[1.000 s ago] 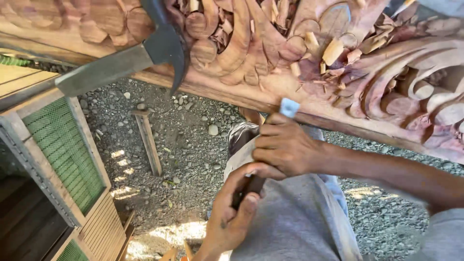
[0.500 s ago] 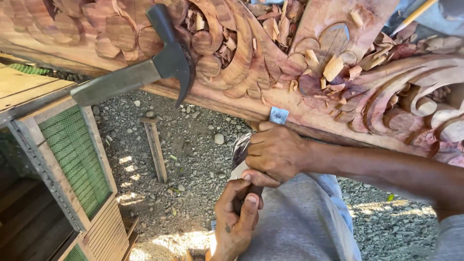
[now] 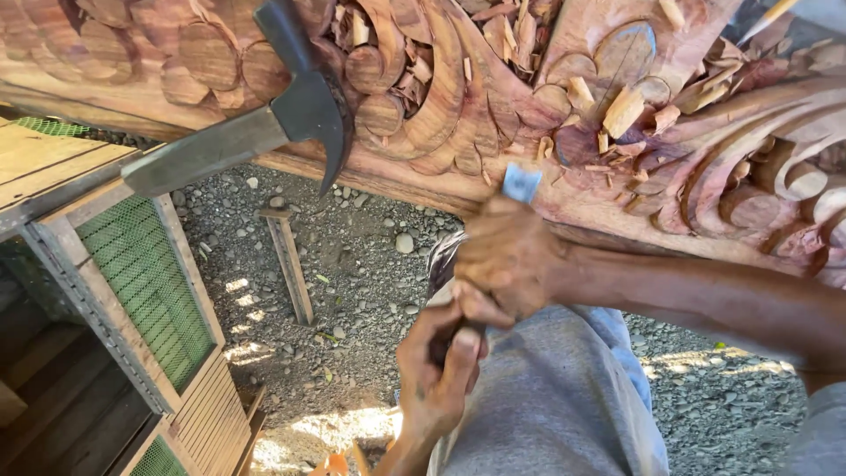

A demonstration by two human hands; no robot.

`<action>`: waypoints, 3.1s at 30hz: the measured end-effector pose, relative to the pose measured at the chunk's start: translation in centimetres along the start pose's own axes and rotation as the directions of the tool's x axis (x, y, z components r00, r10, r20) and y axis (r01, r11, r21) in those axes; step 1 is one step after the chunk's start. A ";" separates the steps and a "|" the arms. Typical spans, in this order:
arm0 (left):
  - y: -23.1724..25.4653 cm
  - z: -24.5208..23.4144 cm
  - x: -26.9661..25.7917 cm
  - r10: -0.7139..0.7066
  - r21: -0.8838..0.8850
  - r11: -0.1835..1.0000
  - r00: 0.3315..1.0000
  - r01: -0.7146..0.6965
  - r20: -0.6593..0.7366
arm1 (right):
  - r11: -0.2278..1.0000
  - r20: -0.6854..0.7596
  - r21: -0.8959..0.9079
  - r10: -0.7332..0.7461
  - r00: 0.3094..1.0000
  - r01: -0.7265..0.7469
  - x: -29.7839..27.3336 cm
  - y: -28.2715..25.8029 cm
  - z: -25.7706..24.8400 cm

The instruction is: Carving intricate patterns into a large piece of wood using a chisel and hammer.

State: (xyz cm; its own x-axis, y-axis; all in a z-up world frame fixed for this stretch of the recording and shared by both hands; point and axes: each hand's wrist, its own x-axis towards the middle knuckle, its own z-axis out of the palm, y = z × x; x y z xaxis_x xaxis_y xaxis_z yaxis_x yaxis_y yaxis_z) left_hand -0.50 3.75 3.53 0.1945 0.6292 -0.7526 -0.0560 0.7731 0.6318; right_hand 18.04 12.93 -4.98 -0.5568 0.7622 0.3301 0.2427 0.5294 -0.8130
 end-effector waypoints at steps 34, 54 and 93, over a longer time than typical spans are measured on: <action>3.3 -1.3 1.7 0.009 0.097 0.995 0.998 -0.014 0.055 | 0.989 -0.204 -0.066 0.119 0.972 -0.135 0.8 0.0 -0.6; 0.6 -0.8 -1.3 0.000 0.034 0.999 1.000 0.000 -0.022 | 0.999 -0.014 0.038 0.011 1.000 -0.011 -0.1 -0.6 0.2; -0.5 -0.2 -2.2 -0.015 0.160 0.987 1.000 0.016 -0.010 | 0.999 -0.065 0.038 -0.004 0.998 0.007 -2.0 -1.3 -0.1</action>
State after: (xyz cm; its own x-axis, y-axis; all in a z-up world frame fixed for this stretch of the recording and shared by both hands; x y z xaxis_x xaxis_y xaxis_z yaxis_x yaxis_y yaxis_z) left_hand -1.05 1.96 4.88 0.1857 0.6182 -0.7638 0.1042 0.7605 0.6409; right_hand 18.90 10.72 -4.55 -0.5046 0.7828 0.3641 0.2083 0.5196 -0.8286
